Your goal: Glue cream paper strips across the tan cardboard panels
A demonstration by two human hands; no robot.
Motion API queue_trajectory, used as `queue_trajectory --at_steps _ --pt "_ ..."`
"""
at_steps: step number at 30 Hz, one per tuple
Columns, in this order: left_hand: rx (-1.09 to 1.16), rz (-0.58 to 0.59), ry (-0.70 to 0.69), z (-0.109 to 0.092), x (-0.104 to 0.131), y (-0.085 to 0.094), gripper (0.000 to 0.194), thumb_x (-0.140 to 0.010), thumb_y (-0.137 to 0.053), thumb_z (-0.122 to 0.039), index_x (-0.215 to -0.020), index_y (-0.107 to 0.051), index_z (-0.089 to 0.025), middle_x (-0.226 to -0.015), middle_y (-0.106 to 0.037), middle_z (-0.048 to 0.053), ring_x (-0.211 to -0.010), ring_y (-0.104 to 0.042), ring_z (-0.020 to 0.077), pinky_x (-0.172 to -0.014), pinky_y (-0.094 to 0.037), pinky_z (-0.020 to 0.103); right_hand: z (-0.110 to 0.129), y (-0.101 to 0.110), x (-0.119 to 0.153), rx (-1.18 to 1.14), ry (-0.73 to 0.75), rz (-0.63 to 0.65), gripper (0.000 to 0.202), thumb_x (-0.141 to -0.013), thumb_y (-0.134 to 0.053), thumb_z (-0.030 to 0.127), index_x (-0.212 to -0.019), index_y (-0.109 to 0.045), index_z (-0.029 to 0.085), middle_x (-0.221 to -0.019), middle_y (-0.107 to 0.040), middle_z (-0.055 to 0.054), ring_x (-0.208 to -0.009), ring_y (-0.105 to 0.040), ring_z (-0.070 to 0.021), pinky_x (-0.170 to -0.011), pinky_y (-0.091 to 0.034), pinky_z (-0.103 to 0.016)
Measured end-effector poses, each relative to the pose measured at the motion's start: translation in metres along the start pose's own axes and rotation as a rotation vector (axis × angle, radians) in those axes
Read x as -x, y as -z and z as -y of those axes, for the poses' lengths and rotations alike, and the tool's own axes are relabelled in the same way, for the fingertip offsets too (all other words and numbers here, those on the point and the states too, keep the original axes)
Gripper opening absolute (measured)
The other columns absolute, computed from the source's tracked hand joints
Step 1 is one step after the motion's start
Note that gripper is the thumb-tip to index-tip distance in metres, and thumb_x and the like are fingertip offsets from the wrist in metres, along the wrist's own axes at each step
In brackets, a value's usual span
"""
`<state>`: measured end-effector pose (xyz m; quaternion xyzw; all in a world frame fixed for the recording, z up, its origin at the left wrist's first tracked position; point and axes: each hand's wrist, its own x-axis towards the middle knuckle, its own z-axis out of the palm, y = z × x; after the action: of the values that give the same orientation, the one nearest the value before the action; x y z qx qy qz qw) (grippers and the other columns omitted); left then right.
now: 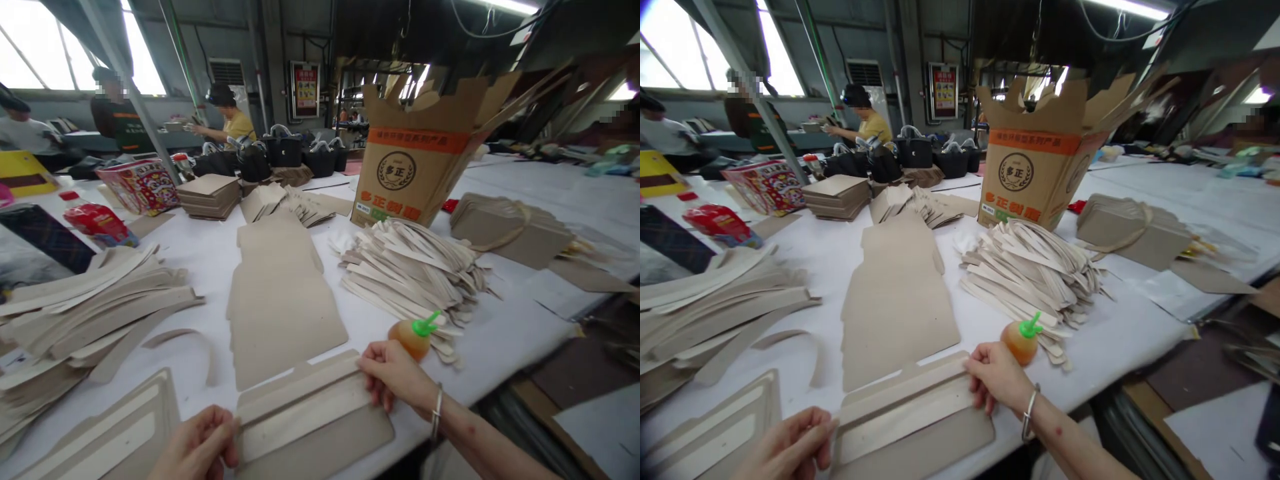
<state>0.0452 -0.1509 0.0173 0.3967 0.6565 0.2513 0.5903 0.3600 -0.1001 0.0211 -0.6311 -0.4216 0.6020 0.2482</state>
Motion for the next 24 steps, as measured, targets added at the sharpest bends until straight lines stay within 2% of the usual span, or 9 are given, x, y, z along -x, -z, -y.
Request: queue_trajectory --at_steps 3,7,12,24 --pt "-0.053 0.011 0.014 -0.005 -0.005 -0.002 0.048 -0.063 -0.056 -0.066 -0.062 -0.045 -0.019 -0.053 -0.06 -0.002 -0.029 -0.044 0.0048 -0.025 -0.023 0.014 0.003 -0.001 -0.005 0.046 -0.022 -0.02 0.022 -0.075 -0.055 0.035 -0.065 -0.044 0.018 -0.05 -0.059 0.003 -0.035 -0.056 -0.0102 -0.025 -0.035 -0.015" --pt "-0.046 0.035 0.036 -0.008 -0.009 -0.004 0.043 -0.064 -0.054 -0.061 -0.066 -0.045 -0.02 -0.049 -0.059 -0.003 -0.027 -0.042 0.005 -0.026 -0.02 0.014 0.0 0.0 -0.008 0.088 -0.03 -0.022 0.029 -0.074 -0.057 0.041 -0.061 -0.045 0.018 -0.049 -0.058 0.002 -0.037 -0.057 -0.0101 -0.028 -0.038 -0.015" --pt "-0.029 -0.02 0.069 -0.004 -0.014 -0.005 0.037 -0.065 -0.053 -0.056 -0.069 -0.046 -0.019 -0.048 -0.06 -0.002 -0.028 -0.043 0.0056 -0.026 -0.019 0.015 -0.005 0.002 -0.011 0.108 -0.047 -0.012 0.037 -0.069 -0.059 0.051 -0.057 -0.047 0.018 -0.046 -0.056 0.001 -0.034 -0.054 -0.0088 -0.03 -0.039 -0.016" --pt "0.019 -0.1 0.1 -0.003 -0.019 -0.007 0.037 -0.063 -0.055 -0.055 -0.065 -0.048 -0.019 -0.044 -0.058 -0.002 -0.027 -0.041 0.006 -0.028 -0.017 0.016 -0.008 0.002 -0.016 0.167 -0.055 -0.02 0.039 -0.067 -0.059 0.054 -0.056 -0.046 0.019 -0.044 -0.056 0.001 -0.035 -0.054 -0.0102 -0.032 -0.04 -0.017"
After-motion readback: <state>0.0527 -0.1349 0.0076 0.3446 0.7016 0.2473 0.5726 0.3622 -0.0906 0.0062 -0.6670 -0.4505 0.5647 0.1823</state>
